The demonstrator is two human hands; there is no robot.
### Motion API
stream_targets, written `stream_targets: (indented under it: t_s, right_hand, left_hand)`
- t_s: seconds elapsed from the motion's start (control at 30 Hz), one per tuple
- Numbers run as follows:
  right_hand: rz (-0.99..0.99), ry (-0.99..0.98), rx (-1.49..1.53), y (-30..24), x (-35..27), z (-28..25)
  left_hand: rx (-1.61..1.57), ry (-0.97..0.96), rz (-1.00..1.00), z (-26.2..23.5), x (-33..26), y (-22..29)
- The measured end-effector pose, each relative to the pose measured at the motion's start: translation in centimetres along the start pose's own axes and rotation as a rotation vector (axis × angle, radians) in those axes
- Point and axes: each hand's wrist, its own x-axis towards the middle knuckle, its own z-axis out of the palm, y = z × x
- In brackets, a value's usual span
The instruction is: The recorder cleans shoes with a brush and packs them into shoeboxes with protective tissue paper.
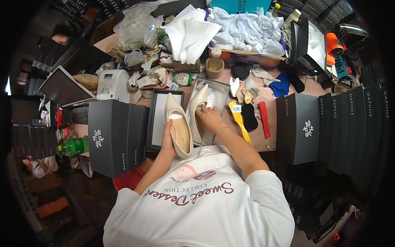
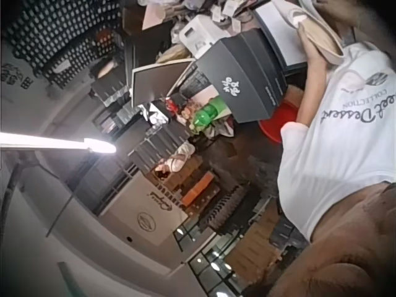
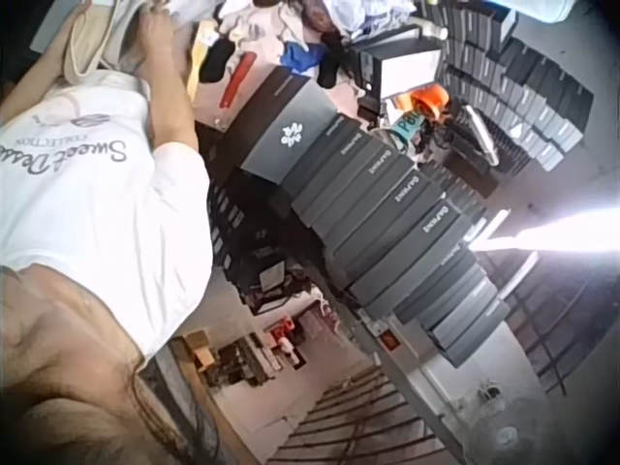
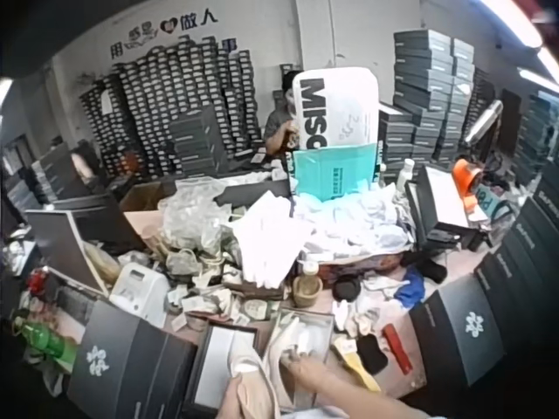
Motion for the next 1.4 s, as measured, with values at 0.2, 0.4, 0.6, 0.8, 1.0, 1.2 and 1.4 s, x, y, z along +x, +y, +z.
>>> stream_targets:
  t_s: [0.2,0.4,0.6,0.8,1.0,1.2,1.4]
  right_hand:
    - [0.252,-0.07,1.546,-3.2,-0.5,-7.8]
    - [-0.037,0.305,0.87,-6.5,-1.0,-7.9]
    - [0.072,0.377,0.572,-6.7,0.2,-7.4]
    - [0.271,0.348,0.836,-5.6,2.7,-6.7]
    - [0.284,0.071,1.039,-4.5,2.7,-6.7]
    - [0.329,-0.013,0.702,-2.8,-2.1,-2.2]
    - [0.284,-0.015,0.819,-5.3,-2.8,-1.2]
  left_hand:
    - [-0.032,-0.134,0.075,0.7,0.1,-0.5]
    - [0.097,-0.136,0.167,1.0,0.5,-1.0]
    - [0.195,-0.108,0.17,1.3,0.2,-0.9]
    - [0.232,-0.213,0.097,0.4,0.2,-0.8]
    - [0.205,-0.28,0.013,-0.4,0.3,-0.4]
    - [0.508,0.252,0.549,-3.7,3.2,2.6]
    - [0.894,0.08,0.498,-3.5,3.5,5.1]
